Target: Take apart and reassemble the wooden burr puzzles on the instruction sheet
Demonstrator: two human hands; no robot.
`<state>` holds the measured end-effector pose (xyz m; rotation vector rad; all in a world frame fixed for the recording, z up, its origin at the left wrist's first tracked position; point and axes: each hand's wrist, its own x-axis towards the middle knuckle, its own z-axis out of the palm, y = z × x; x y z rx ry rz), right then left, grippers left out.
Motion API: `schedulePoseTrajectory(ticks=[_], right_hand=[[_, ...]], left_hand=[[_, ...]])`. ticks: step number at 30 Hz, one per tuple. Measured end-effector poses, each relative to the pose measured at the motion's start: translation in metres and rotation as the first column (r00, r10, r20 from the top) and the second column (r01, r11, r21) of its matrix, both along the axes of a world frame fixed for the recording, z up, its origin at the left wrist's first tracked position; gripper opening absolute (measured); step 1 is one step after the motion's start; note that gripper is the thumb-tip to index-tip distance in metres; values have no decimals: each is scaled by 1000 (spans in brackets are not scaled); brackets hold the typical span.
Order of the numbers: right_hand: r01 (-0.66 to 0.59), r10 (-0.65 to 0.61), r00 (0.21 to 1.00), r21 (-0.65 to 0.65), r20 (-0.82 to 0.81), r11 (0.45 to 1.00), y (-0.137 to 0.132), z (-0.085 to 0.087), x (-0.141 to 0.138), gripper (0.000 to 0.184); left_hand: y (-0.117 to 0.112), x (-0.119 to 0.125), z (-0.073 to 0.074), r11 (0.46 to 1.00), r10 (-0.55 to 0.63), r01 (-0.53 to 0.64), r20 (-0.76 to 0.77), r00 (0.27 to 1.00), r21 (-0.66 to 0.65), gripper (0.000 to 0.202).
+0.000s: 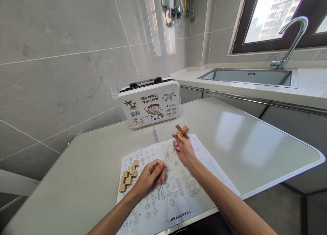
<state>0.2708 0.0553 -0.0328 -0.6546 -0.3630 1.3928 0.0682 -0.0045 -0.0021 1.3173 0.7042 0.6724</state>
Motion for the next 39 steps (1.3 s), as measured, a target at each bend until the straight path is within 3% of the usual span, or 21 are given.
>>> schedulePoseTrajectory(ticks=[10, 21, 26, 32, 36, 37, 39], right_hand=[[45, -45, 999, -1, 27, 999, 3, -7, 7, 30], [21, -22, 999, 41, 41, 999, 8, -18, 11, 41], [20, -21, 998, -24, -54, 1000, 5, -12, 6, 43], [-110, 111, 993, -43, 25, 993, -4, 3, -6, 43], [-215, 218, 962, -36, 168, 976, -13, 11, -15, 45], [-234, 236, 947, -35, 219, 971, -15, 12, -17, 45], [-253, 252, 919, -37, 304, 967, -18, 14, -21, 44]], left_hand=[[-1, 0, 4, 1000, 5, -5, -35, 999, 3, 44], [-2, 0, 5, 1000, 3, -2, -34, 999, 11, 42], [-1, -1, 5, 1000, -4, 4, -35, 999, 16, 41], [-3, 0, 7, 999, 1, 3, -73, 997, 52, 40], [-9, -3, 13, 973, -5, 54, -213, 977, 224, 33], [-10, -5, 16, 943, 11, 79, -268, 963, 322, 30], [-10, -9, 21, 826, 64, 144, -345, 936, 544, 25]])
